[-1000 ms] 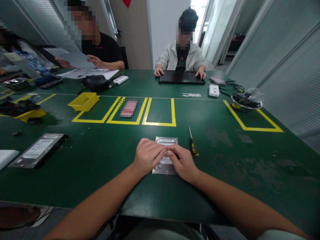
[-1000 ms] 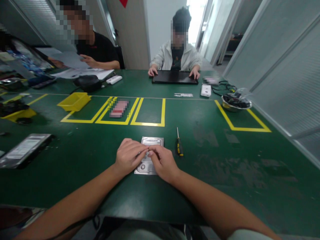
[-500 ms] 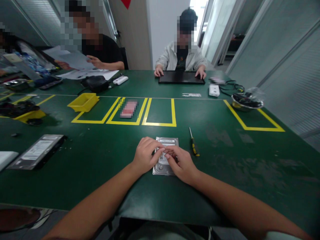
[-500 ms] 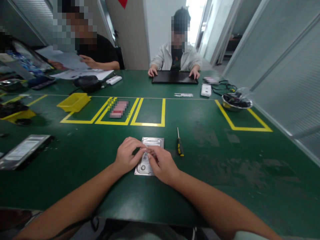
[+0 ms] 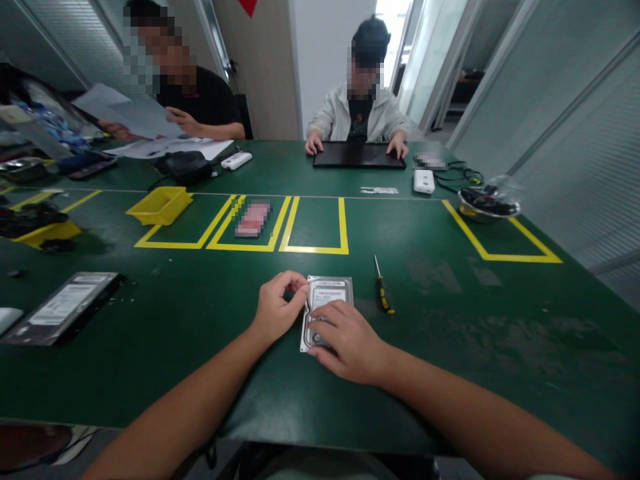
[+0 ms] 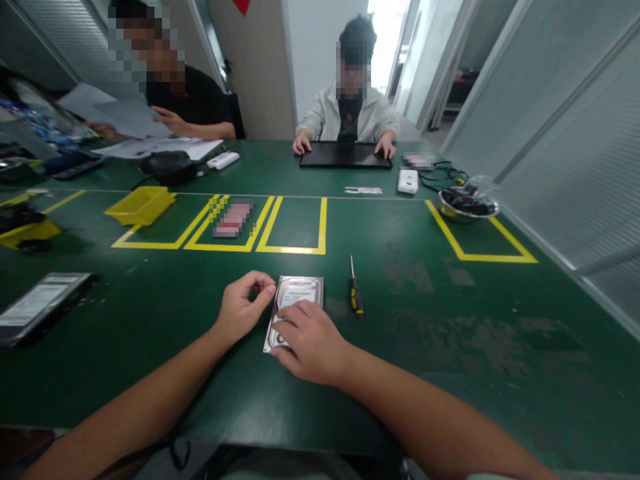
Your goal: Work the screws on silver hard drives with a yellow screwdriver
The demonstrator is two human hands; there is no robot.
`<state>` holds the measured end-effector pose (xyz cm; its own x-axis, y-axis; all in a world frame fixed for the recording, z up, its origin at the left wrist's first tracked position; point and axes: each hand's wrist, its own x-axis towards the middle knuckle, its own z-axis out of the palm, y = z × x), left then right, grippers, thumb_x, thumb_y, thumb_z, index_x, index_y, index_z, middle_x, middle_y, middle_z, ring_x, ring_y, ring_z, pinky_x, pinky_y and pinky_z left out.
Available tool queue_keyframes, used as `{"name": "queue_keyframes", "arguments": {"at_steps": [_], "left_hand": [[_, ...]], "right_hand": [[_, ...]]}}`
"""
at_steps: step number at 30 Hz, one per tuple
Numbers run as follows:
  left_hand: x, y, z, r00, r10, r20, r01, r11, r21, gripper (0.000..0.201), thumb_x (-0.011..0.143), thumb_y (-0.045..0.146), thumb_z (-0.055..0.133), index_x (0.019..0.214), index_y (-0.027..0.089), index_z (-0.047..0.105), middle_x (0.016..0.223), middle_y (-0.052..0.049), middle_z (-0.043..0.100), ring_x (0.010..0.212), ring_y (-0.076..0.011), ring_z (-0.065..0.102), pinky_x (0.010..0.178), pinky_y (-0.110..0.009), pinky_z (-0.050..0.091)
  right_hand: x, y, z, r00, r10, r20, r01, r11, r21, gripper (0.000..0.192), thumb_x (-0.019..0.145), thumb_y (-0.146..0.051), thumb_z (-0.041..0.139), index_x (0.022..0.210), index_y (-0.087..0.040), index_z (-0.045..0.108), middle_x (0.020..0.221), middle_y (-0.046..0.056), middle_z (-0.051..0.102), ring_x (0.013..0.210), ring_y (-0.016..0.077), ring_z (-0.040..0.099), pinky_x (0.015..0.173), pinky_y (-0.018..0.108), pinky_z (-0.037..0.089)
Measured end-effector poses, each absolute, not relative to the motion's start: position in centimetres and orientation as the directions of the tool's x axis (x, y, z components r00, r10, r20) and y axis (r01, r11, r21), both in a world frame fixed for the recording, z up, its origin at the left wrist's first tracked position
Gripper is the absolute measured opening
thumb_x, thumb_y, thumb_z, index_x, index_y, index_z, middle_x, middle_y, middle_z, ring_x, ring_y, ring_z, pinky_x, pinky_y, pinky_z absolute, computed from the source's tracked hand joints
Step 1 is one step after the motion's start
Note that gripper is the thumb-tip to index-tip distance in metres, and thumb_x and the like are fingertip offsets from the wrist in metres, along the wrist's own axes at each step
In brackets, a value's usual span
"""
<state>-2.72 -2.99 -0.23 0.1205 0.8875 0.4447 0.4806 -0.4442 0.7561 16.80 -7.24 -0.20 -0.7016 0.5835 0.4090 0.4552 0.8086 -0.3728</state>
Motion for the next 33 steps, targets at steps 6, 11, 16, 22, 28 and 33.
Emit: {"name": "queue_keyframes", "arguments": {"at_steps": [6, 11, 16, 22, 28, 33], "left_hand": [[-2.9, -2.8, -0.3, 0.171, 0.849, 0.501, 0.491, -0.514, 0.703, 0.005, 0.083, 0.016, 0.062, 0.084, 0.016, 0.067, 0.075, -0.001, 0.064, 0.069, -0.0133, 0.059, 0.068, -0.026, 0.047], [-2.8, -2.9, -0.3, 0.221, 0.802, 0.555, 0.462, -0.587, 0.664, 0.006, 0.079, 0.012, 0.064, 0.083, 0.017, 0.066, 0.075, -0.001, 0.064, 0.070, -0.0136, 0.059, 0.067, -0.026, 0.047], [-3.0, -3.0, -0.5, 0.180, 0.824, 0.538, 0.470, -0.552, 0.689, 0.003, 0.079, 0.014, 0.065, 0.081, 0.016, 0.065, 0.074, 0.000, 0.062, 0.068, -0.0135, 0.058, 0.067, -0.026, 0.047], [-3.2, -2.8, -0.7, 0.175, 0.847, 0.502, 0.477, -0.519, 0.709, 0.004, 0.083, 0.017, 0.063, 0.082, 0.016, 0.066, 0.076, -0.001, 0.064, 0.070, -0.0136, 0.059, 0.069, -0.026, 0.047], [-3.2, -2.3, -0.9, 0.199, 0.864, 0.462, 0.477, -0.498, 0.724, 0.007, 0.086, 0.021, 0.063, 0.087, 0.017, 0.068, 0.081, -0.003, 0.066, 0.073, -0.0145, 0.060, 0.072, -0.027, 0.049], [-3.7, -1.6, -1.0, 0.303, 0.863, 0.404, 0.494, -0.505, 0.707, 0.010, 0.088, 0.023, 0.062, 0.091, 0.018, 0.070, 0.084, -0.003, 0.067, 0.076, -0.0149, 0.061, 0.073, -0.027, 0.048]], "right_hand": [[16.7, -7.4, 0.0, -0.659, 0.617, 0.431, 0.455, 0.783, -0.424, 0.039, 0.084, -0.043, 0.068, 0.109, -0.014, 0.062, 0.109, 0.012, 0.065, 0.101, 0.0271, 0.053, 0.095, 0.044, 0.045], [16.9, -7.1, -0.3, -0.557, 0.677, 0.481, 0.413, 0.728, -0.547, 0.014, 0.089, -0.021, 0.058, 0.102, -0.017, 0.060, 0.097, 0.008, 0.066, 0.095, 0.0226, 0.055, 0.091, 0.040, 0.046], [16.9, -7.0, -0.6, -0.574, 0.665, 0.477, 0.403, 0.737, -0.542, 0.011, 0.089, -0.017, 0.054, 0.098, -0.017, 0.061, 0.098, 0.008, 0.066, 0.093, 0.0212, 0.055, 0.090, 0.039, 0.046], [16.8, -7.2, -0.5, -0.606, 0.637, 0.476, 0.430, 0.766, -0.479, 0.009, 0.090, -0.019, 0.054, 0.093, -0.016, 0.062, 0.101, 0.010, 0.066, 0.095, 0.0213, 0.054, 0.092, 0.039, 0.046], [16.8, -7.3, -0.3, -0.634, 0.625, 0.456, 0.462, 0.779, -0.424, 0.012, 0.092, -0.021, 0.052, 0.094, -0.017, 0.064, 0.104, 0.010, 0.066, 0.097, 0.0222, 0.054, 0.092, 0.041, 0.046], [16.8, -7.2, -0.5, -0.648, 0.612, 0.453, 0.460, 0.789, -0.408, 0.015, 0.092, -0.021, 0.052, 0.095, -0.015, 0.065, 0.104, 0.010, 0.066, 0.098, 0.0224, 0.053, 0.093, 0.040, 0.045]]}}
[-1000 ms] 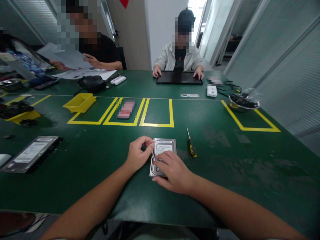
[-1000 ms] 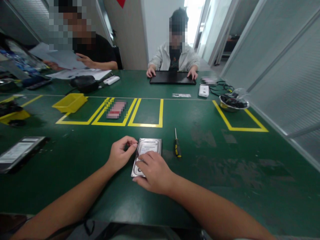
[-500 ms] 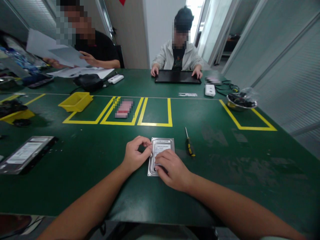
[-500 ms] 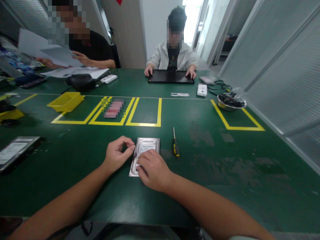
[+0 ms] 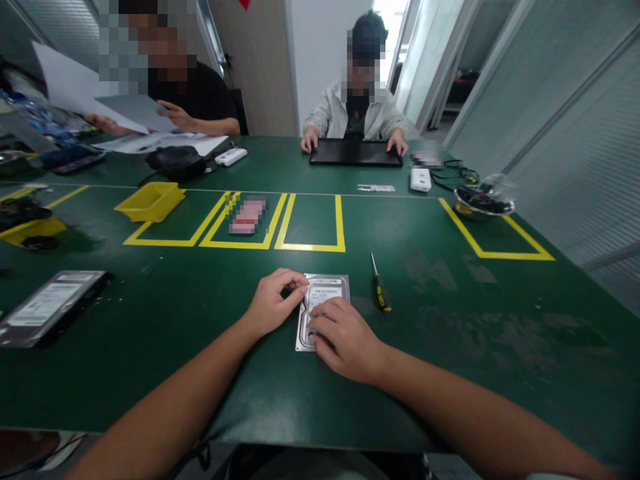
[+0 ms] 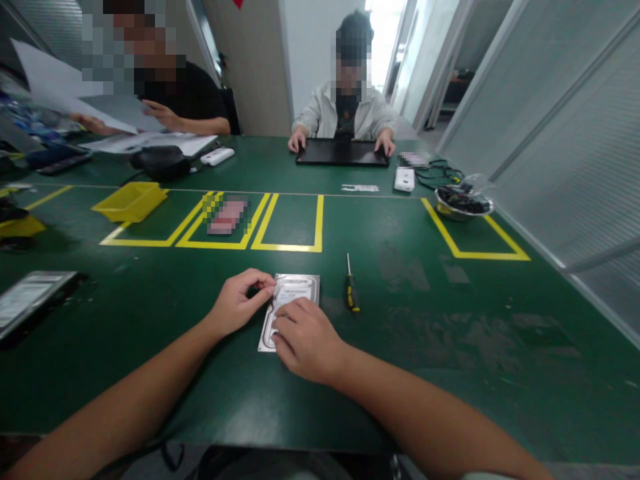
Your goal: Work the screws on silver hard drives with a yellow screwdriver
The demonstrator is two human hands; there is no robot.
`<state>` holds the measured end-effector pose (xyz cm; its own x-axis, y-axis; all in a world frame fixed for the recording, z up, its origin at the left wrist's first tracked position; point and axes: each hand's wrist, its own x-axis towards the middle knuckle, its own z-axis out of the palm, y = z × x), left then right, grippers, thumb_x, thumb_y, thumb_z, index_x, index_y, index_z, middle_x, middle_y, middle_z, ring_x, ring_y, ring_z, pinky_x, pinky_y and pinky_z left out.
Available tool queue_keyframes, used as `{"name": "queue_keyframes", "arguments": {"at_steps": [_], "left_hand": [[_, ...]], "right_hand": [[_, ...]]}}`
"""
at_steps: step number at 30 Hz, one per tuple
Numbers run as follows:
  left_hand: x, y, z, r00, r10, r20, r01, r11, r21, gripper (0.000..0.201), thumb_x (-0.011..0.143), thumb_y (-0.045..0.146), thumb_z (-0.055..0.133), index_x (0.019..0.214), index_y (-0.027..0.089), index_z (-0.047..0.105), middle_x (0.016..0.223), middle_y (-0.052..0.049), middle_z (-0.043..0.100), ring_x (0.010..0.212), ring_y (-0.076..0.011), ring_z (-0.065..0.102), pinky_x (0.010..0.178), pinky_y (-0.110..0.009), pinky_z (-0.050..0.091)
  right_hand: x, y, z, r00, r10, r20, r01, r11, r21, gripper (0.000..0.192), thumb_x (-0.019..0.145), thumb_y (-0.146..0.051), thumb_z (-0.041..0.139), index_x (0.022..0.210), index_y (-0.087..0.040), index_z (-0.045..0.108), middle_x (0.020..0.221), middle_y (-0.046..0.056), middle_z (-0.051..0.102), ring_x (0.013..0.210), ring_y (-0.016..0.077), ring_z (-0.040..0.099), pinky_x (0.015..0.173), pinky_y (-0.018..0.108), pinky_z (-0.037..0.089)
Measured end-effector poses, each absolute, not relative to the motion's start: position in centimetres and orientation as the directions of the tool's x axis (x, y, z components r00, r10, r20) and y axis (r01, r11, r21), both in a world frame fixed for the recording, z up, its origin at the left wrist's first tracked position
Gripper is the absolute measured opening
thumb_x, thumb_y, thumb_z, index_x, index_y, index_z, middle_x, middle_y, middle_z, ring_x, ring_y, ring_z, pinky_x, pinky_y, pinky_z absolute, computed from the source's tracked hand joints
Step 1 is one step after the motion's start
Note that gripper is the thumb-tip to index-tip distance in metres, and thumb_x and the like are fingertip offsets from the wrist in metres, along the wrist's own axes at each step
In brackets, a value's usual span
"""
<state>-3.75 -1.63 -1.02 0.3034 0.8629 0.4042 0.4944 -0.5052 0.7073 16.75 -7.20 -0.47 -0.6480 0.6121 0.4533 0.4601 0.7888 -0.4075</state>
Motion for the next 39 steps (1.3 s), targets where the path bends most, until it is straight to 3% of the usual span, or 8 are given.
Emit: {"name": "queue_keyframes", "arguments": {"at_steps": [6, 13, 17, 39], "left_hand": [[-5.3, -0.4, -0.7, 0.406, 0.867, 0.289, 0.454, -0.466, 0.759, 0.014, 0.090, 0.027, 0.060, 0.092, 0.016, 0.068, 0.083, -0.003, 0.066, 0.075, -0.0141, 0.060, 0.070, -0.026, 0.046], [-6.5, 0.4, -1.0, 0.476, 0.863, 0.167, 0.391, -0.378, 0.839, 0.019, 0.090, 0.033, 0.061, 0.090, 0.015, 0.065, 0.080, -0.002, 0.063, 0.073, -0.0139, 0.055, 0.068, -0.026, 0.044], [-6.7, 0.7, -1.2, 0.505, 0.852, 0.140, 0.350, -0.350, 0.869, 0.019, 0.089, 0.034, 0.062, 0.091, 0.015, 0.065, 0.079, -0.002, 0.062, 0.072, -0.0130, 0.053, 0.067, -0.025, 0.043], [-7.4, 0.9, -0.7, 0.653, 0.756, 0.047, 0.313, -0.325, 0.893, 0.018, 0.089, 0.032, 0.062, 0.094, 0.015, 0.067, 0.089, -0.005, 0.067, 0.082, -0.0162, 0.060, 0.077, -0.029, 0.049]], "right_hand": [[16.6, -7.5, -0.2, -0.693, 0.607, 0.388, 0.516, 0.794, -0.321, 0.020, 0.095, -0.024, 0.047, 0.102, -0.015, 0.064, 0.106, 0.012, 0.065, 0.100, 0.0239, 0.053, 0.091, 0.043, 0.045], [16.5, -8.0, 0.2, -0.728, 0.621, 0.290, 0.580, 0.784, -0.221, 0.035, 0.091, -0.044, 0.056, 0.113, -0.017, 0.061, 0.117, 0.013, 0.062, 0.108, 0.0307, 0.050, 0.090, 0.048, 0.042], [16.6, -8.0, 0.2, -0.737, 0.617, 0.275, 0.579, 0.787, -0.213, 0.042, 0.090, -0.049, 0.057, 0.118, -0.018, 0.060, 0.121, 0.013, 0.061, 0.110, 0.0325, 0.049, 0.090, 0.050, 0.041], [16.2, -8.1, -0.2, -0.716, 0.635, 0.289, 0.585, 0.772, -0.247, 0.037, 0.091, -0.042, 0.057, 0.119, -0.019, 0.059, 0.124, 0.013, 0.061, 0.111, 0.0319, 0.048, 0.092, 0.050, 0.040]]}}
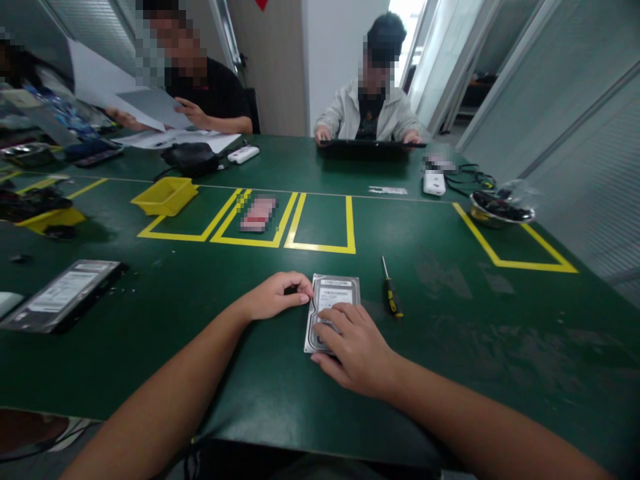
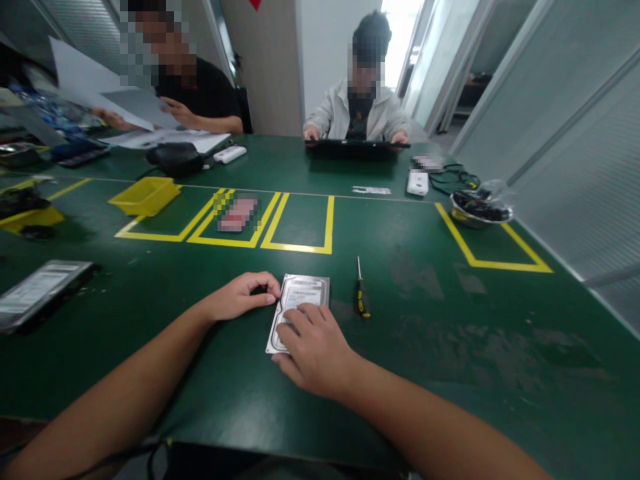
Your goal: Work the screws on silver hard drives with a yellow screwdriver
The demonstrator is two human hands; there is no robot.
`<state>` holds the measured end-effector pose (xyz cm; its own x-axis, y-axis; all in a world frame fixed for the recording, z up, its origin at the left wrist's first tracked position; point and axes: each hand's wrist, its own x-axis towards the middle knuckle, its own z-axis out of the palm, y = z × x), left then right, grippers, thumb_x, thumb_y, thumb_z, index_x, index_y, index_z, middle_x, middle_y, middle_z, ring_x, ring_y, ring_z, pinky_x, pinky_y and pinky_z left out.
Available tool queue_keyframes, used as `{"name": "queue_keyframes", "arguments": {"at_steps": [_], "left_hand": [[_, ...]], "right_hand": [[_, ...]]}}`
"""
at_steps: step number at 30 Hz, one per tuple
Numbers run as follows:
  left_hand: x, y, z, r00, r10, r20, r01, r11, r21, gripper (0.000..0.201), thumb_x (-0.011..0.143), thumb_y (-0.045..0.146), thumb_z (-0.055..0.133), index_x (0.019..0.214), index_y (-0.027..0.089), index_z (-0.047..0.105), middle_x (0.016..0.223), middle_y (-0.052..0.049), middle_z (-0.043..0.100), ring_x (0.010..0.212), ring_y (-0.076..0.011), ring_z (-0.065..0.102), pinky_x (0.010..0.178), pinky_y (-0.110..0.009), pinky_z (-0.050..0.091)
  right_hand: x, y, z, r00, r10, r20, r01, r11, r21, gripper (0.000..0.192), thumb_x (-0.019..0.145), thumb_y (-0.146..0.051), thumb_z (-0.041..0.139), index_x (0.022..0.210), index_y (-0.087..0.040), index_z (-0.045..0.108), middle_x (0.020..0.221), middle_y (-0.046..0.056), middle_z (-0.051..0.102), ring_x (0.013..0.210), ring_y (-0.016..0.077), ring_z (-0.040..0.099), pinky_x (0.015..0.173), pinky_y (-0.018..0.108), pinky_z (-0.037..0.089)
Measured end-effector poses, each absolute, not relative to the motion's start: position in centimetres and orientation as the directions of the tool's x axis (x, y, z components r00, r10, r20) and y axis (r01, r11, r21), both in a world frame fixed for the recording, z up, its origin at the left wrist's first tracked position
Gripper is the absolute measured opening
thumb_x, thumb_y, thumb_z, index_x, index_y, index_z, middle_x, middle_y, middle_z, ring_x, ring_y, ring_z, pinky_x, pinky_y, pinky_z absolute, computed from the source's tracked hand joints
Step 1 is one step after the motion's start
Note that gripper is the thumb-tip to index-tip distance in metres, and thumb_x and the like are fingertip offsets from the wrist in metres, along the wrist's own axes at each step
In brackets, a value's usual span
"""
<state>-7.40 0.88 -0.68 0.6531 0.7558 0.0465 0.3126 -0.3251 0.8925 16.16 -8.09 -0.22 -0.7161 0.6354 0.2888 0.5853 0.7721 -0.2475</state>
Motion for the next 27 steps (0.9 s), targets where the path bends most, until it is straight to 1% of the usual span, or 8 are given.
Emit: {"name": "queue_keyframes", "arguments": {"at_steps": [6, 13, 19, 27], "left_hand": [[-7.44, 0.73, -0.40, 0.679, 0.731, 0.070, 0.314, -0.375, 0.872, 0.017, 0.090, 0.031, 0.061, 0.095, 0.016, 0.068, 0.091, -0.005, 0.068, 0.085, -0.0173, 0.062, 0.080, -0.029, 0.050], [-7.58, 0.61, -0.01, 0.724, 0.685, 0.080, 0.361, -0.475, 0.803, 0.013, 0.091, 0.028, 0.061, 0.096, 0.019, 0.069, 0.094, -0.004, 0.068, 0.091, -0.0170, 0.062, 0.086, -0.028, 0.047], [-7.43, 0.58, -0.03, 0.753, 0.655, 0.059, 0.384, -0.511, 0.769, 0.011, 0.093, 0.026, 0.060, 0.096, 0.019, 0.067, 0.094, -0.002, 0.068, 0.093, -0.0171, 0.059, 0.087, -0.029, 0.042], [-7.43, 0.62, -0.29, 0.777, 0.626, 0.070, 0.362, -0.535, 0.763, 0.011, 0.093, 0.025, 0.061, 0.096, 0.018, 0.067, 0.094, -0.001, 0.068, 0.093, -0.0163, 0.058, 0.088, -0.029, 0.039]], "right_hand": [[16.14, -8.25, -0.20, -0.714, 0.641, 0.281, 0.588, 0.767, -0.255, 0.036, 0.092, -0.042, 0.055, 0.119, -0.018, 0.060, 0.125, 0.013, 0.060, 0.112, 0.0324, 0.048, 0.092, 0.051, 0.040], [16.18, -8.27, -0.28, -0.711, 0.647, 0.276, 0.590, 0.762, -0.266, 0.037, 0.092, -0.041, 0.055, 0.120, -0.018, 0.060, 0.126, 0.012, 0.059, 0.113, 0.0324, 0.047, 0.093, 0.051, 0.040], [16.13, -8.32, -0.38, -0.715, 0.647, 0.264, 0.592, 0.762, -0.263, 0.037, 0.092, -0.042, 0.054, 0.120, -0.018, 0.059, 0.126, 0.011, 0.059, 0.113, 0.0320, 0.047, 0.093, 0.050, 0.039], [16.04, -8.26, -0.25, -0.724, 0.646, 0.241, 0.593, 0.762, -0.261, 0.037, 0.093, -0.041, 0.054, 0.121, -0.018, 0.059, 0.126, 0.011, 0.058, 0.114, 0.0312, 0.046, 0.095, 0.049, 0.038]]}}
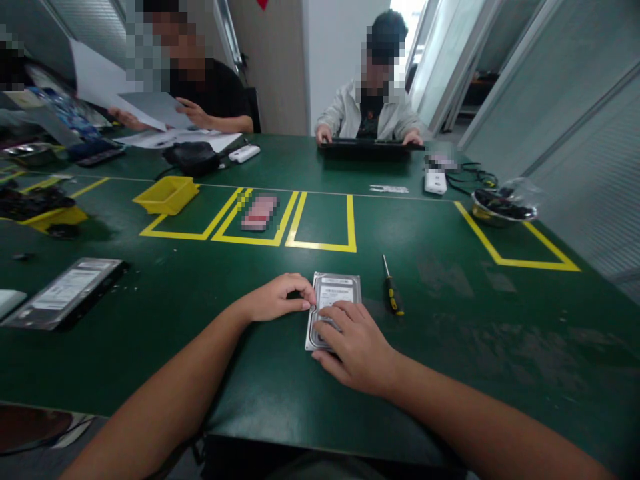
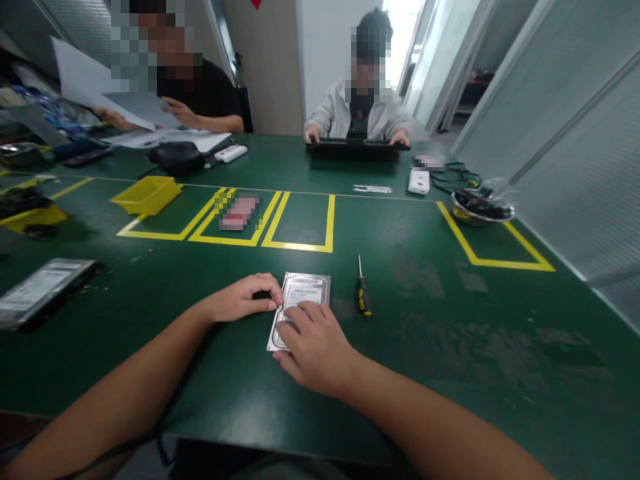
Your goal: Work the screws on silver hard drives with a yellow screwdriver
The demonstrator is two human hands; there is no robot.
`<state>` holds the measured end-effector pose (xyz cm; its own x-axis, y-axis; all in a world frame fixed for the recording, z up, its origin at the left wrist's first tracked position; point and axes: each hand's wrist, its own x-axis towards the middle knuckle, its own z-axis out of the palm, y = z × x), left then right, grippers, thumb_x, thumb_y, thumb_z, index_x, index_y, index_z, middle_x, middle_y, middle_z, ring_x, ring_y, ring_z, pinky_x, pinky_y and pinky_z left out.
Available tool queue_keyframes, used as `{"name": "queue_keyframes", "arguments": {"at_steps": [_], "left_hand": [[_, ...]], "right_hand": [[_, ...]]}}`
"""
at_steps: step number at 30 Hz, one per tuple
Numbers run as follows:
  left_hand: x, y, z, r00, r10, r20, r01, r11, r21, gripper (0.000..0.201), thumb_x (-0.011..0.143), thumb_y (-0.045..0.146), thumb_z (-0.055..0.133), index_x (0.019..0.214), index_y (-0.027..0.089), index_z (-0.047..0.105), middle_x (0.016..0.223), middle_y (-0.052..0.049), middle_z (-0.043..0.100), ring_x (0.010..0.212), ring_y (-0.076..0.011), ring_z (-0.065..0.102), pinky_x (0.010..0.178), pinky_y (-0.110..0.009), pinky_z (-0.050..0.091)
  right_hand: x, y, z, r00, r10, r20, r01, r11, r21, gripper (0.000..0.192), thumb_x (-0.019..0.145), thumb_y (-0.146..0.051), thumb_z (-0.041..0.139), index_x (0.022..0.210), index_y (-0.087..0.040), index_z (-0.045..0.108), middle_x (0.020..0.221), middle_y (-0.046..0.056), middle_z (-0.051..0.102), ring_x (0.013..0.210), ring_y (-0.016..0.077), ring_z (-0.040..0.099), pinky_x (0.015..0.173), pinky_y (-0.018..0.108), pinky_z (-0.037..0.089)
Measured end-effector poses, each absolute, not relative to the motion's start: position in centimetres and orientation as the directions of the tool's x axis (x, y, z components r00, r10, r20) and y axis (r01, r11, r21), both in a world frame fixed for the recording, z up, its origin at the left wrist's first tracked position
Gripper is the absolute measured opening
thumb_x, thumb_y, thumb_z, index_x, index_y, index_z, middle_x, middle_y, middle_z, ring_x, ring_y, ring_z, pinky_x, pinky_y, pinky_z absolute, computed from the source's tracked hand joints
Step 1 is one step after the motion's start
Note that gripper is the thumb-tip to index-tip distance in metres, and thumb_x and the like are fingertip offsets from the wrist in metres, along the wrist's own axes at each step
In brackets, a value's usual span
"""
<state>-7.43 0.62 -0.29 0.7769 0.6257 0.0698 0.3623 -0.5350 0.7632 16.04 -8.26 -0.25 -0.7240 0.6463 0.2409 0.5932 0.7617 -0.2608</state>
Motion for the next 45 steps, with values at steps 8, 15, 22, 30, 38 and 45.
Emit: {"name": "queue_keyframes", "arguments": {"at_steps": [8, 15, 22, 30, 38, 45], "left_hand": [[-7.29, 0.67, -0.06, 0.789, 0.609, 0.078, 0.356, -0.557, 0.750, 0.010, 0.093, 0.024, 0.061, 0.095, 0.018, 0.068, 0.092, -0.001, 0.069, 0.092, -0.0163, 0.058, 0.087, -0.030, 0.039], [-7.21, 0.67, -0.16, 0.792, 0.603, 0.092, 0.343, -0.566, 0.750, 0.011, 0.093, 0.025, 0.062, 0.095, 0.017, 0.068, 0.093, -0.002, 0.069, 0.091, -0.0155, 0.060, 0.088, -0.030, 0.039], [-7.27, 0.78, -0.20, 0.800, 0.589, 0.114, 0.325, -0.585, 0.744, 0.010, 0.092, 0.024, 0.063, 0.093, 0.017, 0.070, 0.091, -0.002, 0.070, 0.090, -0.0154, 0.061, 0.086, -0.030, 0.040], [-7.29, 0.79, -0.33, 0.798, 0.589, 0.123, 0.310, -0.577, 0.755, 0.009, 0.091, 0.024, 0.065, 0.093, 0.017, 0.069, 0.090, -0.002, 0.070, 0.089, -0.0145, 0.061, 0.084, -0.028, 0.041], [-7.12, 0.63, -0.28, 0.777, 0.622, 0.097, 0.353, -0.558, 0.751, 0.013, 0.090, 0.029, 0.065, 0.091, 0.016, 0.067, 0.089, -0.002, 0.068, 0.086, -0.0149, 0.060, 0.082, -0.028, 0.041], [-7.10, 0.62, -0.30, 0.788, 0.608, 0.099, 0.340, -0.563, 0.754, 0.014, 0.092, 0.030, 0.063, 0.091, 0.016, 0.067, 0.089, -0.002, 0.068, 0.087, -0.0152, 0.060, 0.083, -0.028, 0.040]], "right_hand": [[16.16, -8.20, -0.30, -0.727, 0.640, 0.249, 0.584, 0.767, -0.266, 0.037, 0.093, -0.041, 0.053, 0.121, -0.018, 0.059, 0.125, 0.011, 0.059, 0.113, 0.0307, 0.047, 0.094, 0.048, 0.039], [16.19, -8.02, -0.47, -0.727, 0.639, 0.252, 0.579, 0.767, -0.275, 0.037, 0.093, -0.040, 0.053, 0.122, -0.018, 0.059, 0.126, 0.011, 0.058, 0.113, 0.0305, 0.046, 0.095, 0.048, 0.038], [16.12, -7.92, -0.61, -0.726, 0.642, 0.246, 0.584, 0.765, -0.272, 0.037, 0.093, -0.041, 0.053, 0.121, -0.018, 0.059, 0.127, 0.011, 0.058, 0.114, 0.0310, 0.046, 0.095, 0.049, 0.038], [16.23, -7.94, -0.59, -0.732, 0.631, 0.257, 0.566, 0.774, -0.286, 0.037, 0.093, -0.040, 0.053, 0.121, -0.017, 0.059, 0.126, 0.011, 0.058, 0.114, 0.0307, 0.046, 0.096, 0.049, 0.038], [16.21, -7.90, -0.69, -0.732, 0.629, 0.260, 0.567, 0.775, -0.279, 0.037, 0.092, -0.041, 0.054, 0.120, -0.017, 0.060, 0.125, 0.011, 0.059, 0.114, 0.0305, 0.046, 0.096, 0.049, 0.039], [16.38, -8.10, -0.55, -0.735, 0.629, 0.253, 0.568, 0.775, -0.278, 0.037, 0.093, -0.042, 0.053, 0.120, -0.018, 0.059, 0.125, 0.011, 0.059, 0.114, 0.0304, 0.046, 0.096, 0.049, 0.038]]}}
